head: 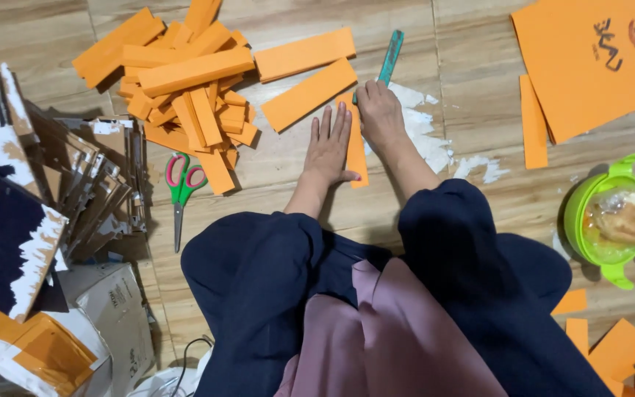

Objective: A person sitting on the floor is manually folding small orange paper strips and using a small green block to crease the folds.

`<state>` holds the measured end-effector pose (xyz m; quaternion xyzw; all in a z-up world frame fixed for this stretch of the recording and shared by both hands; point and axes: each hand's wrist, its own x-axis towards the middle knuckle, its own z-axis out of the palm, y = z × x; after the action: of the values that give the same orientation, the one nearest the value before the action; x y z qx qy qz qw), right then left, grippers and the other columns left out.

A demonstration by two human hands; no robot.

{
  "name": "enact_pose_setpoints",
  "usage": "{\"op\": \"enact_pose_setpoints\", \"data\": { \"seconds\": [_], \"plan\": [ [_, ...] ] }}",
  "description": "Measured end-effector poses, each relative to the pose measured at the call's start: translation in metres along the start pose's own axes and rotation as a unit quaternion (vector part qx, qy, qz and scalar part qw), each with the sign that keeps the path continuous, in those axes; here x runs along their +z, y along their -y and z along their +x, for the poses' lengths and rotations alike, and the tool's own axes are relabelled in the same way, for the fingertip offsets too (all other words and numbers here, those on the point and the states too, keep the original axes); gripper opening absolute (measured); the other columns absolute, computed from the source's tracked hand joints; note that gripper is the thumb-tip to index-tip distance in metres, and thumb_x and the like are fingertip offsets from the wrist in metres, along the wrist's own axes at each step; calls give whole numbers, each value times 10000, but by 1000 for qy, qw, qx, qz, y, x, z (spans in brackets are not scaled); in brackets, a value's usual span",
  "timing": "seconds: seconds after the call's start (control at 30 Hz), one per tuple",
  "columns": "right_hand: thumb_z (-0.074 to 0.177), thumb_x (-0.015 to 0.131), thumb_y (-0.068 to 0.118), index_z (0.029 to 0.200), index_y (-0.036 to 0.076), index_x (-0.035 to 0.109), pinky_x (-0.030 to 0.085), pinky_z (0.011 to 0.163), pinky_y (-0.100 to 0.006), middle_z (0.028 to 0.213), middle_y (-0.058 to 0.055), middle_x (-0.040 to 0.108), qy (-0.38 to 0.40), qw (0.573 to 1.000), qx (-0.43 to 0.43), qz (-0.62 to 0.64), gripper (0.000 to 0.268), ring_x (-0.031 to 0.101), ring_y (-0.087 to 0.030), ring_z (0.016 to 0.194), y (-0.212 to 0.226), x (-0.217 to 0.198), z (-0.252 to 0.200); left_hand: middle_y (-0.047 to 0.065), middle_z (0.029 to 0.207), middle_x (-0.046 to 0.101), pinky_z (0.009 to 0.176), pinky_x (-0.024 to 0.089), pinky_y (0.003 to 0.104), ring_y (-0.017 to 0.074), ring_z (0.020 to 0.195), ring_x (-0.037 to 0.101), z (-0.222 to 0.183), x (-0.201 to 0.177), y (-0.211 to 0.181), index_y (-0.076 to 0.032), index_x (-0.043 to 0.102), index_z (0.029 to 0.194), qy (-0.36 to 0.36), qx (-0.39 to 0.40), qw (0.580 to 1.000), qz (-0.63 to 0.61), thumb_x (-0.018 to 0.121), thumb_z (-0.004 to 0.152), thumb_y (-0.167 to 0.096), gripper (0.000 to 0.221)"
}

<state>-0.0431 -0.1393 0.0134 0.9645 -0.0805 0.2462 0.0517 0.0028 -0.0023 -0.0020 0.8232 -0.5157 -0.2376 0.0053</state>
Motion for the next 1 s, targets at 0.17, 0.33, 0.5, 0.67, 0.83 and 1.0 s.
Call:
{"op": "enact_pose_setpoints", "data": {
  "seconds": [0.17,0.33,0.5,0.67,0.83,1.0],
  "plan": [
    [679,601,43,801,71,490,455,579,-315,773,-75,476,57,996,50,49,168,512,-248,739,-8,16,13,148,1484,-64,1096,3,487,357,1353,-64,2,7,1,-17,11,1418,-23,-2,999,28,736,534,-654,1309],
    [770,627,148,920,90,481,473,623,-332,790,-46,433,98,988,23,119,217,504,-238,787,-9,-5,5,131,1488,-99,1115,-20,481,330,1367,-83,-3,1,0,-34,-11,1426,-6,-18,1000,8,696,562,-657,1279],
    [815,568,162,857,122,513,433,640,-288,780,-19,464,125,984,-52,112,80,501,-201,775,4,-43,-16,127,1488,-88,1124,-3,475,307,1370,-80,0,1,-2,-35,-11,1427,3,-26,999,31,692,551,-686,1298],
    [853,501,144,875,96,534,440,638,-296,766,-43,488,132,978,-110,116,62,530,-225,777,10,-74,-55,127,1487,-90,1116,-22,513,302,1372,-71,1,-4,-6,-45,-4,1426,15,-38,999,30,716,569,-634,1266],
    [874,443,146,888,76,540,457,668,-295,779,-49,499,124,975,-145,117,120,546,-227,814,16,-79,-90,118,1486,-90,1109,-48,539,290,1373,-71,-1,-4,-8,-53,-2,1425,18,-46,998,49,704,541,-659,1283],
    [863,459,137,847,106,546,449,683,-262,748,-28,485,134,968,-202,65,94,536,-200,791,19,-92,-105,109,1492,-73,1073,-94,593,281,1376,-55,-2,-11,-11,-68,9,1428,20,-57,996,59,697,569,-641,1241]
  ]
}}
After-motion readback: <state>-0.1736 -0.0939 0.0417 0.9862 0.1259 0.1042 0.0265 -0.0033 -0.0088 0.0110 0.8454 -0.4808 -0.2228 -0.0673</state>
